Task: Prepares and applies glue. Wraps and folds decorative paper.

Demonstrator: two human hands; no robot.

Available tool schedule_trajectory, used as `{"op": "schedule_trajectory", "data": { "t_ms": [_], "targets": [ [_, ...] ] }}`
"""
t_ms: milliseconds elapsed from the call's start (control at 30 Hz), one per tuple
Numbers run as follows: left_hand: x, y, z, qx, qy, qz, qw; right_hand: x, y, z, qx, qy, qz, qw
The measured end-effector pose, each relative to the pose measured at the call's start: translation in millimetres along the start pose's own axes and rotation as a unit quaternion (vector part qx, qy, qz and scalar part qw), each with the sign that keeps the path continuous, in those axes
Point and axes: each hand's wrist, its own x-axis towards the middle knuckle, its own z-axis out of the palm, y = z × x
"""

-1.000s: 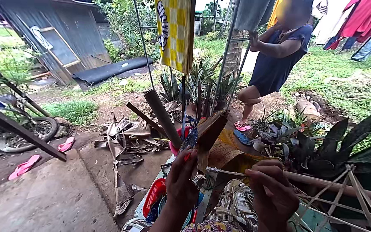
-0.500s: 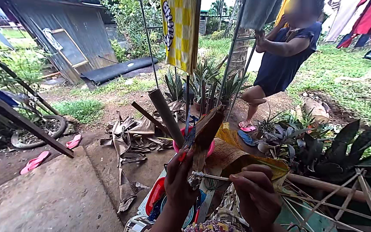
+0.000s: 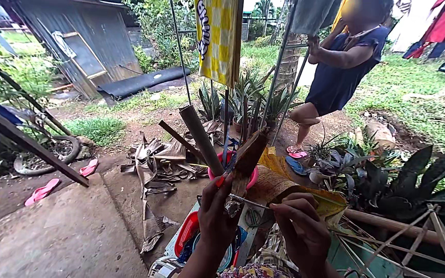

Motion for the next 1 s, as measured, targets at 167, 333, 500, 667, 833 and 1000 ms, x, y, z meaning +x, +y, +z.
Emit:
{"op": "schedule_trajectory", "data": {
  "t_ms": [167, 333, 500, 667, 833, 1000],
  "targets": [
    [10, 0, -1, 0.02, -0.063, -0.069, 0.995, -4, 6, -7, -0.008, 0.03, 0.01, 0.999],
    [15, -4, 8, 0.067, -0.104, -0.113, 0.986, -12, 10, 9, -0.047, 0.052, -0.026, 0.997],
    [14, -8, 10, 0.107, -0.131, -0.128, 0.977, -10, 16, 19, -0.091, 0.059, -0.046, 0.993],
    [15, -9, 10, 0.122, -0.136, -0.129, 0.975, -10, 15, 25, -0.118, 0.075, -0.052, 0.989],
    [16, -13, 15, 0.133, -0.15, -0.144, 0.969, -15, 15, 27, -0.118, 0.095, -0.05, 0.987],
    [17, -22, 20, 0.146, -0.158, -0.152, 0.965, -15, 15, 23, -0.105, 0.079, -0.036, 0.991]
  ]
}}
